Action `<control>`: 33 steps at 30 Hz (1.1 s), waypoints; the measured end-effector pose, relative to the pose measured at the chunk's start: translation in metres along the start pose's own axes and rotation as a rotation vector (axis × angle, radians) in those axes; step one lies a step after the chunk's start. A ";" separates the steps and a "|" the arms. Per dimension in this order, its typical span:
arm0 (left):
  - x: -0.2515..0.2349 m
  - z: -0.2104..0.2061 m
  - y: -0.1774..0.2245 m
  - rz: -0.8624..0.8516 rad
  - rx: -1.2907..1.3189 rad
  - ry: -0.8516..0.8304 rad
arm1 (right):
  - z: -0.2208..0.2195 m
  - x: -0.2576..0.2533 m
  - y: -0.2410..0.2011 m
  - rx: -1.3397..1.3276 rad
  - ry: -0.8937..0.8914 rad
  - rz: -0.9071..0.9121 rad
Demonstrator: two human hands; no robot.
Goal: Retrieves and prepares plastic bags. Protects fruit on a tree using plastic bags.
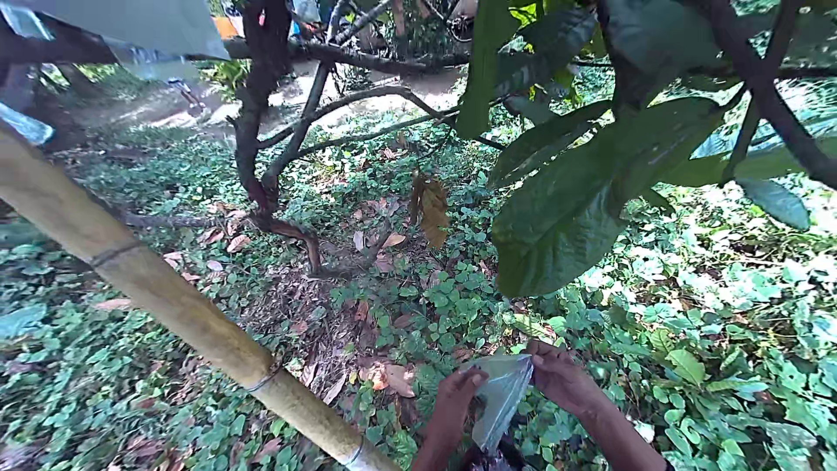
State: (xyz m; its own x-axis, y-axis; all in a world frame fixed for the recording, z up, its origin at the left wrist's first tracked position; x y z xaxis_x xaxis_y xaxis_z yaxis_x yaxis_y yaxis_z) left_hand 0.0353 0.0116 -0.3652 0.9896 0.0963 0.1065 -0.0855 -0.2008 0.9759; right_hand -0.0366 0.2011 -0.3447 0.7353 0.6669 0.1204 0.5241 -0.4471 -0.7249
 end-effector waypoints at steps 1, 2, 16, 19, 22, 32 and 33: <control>-0.001 0.000 0.002 -0.001 0.004 0.019 | 0.000 0.001 0.001 0.003 0.008 -0.007; -0.001 0.001 0.003 0.003 0.008 0.036 | -0.001 0.001 0.002 0.007 0.021 -0.014; -0.009 0.005 0.022 -0.043 0.133 0.125 | -0.001 0.003 0.002 0.114 0.078 0.001; -0.009 0.006 0.018 -0.041 0.143 0.089 | -0.002 0.002 0.005 0.130 0.068 -0.002; -0.009 0.006 0.017 -0.054 0.142 0.061 | -0.003 0.001 0.008 0.141 0.059 -0.001; -0.014 0.001 0.026 -0.034 0.111 0.106 | -0.008 -0.003 0.012 0.216 0.044 -0.008; -0.015 0.001 0.026 -0.038 0.106 0.105 | -0.008 -0.004 0.013 0.223 0.037 -0.003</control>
State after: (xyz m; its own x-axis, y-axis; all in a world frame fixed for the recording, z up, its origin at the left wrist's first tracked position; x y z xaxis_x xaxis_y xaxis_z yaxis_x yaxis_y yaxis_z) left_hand 0.0186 0.0038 -0.3416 0.9739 0.2061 0.0951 -0.0305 -0.2963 0.9546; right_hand -0.0295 0.1881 -0.3492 0.7513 0.6441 0.1440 0.4213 -0.3000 -0.8559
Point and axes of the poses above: each hand's wrist, its own x-axis away from the middle knuckle, its own z-axis out of the back of the hand, y = z × x, the point moved 5 cm from there along -x, towards the middle knuckle, and after that the axes turned 6 degrees about -z, right-handed, at the moved point
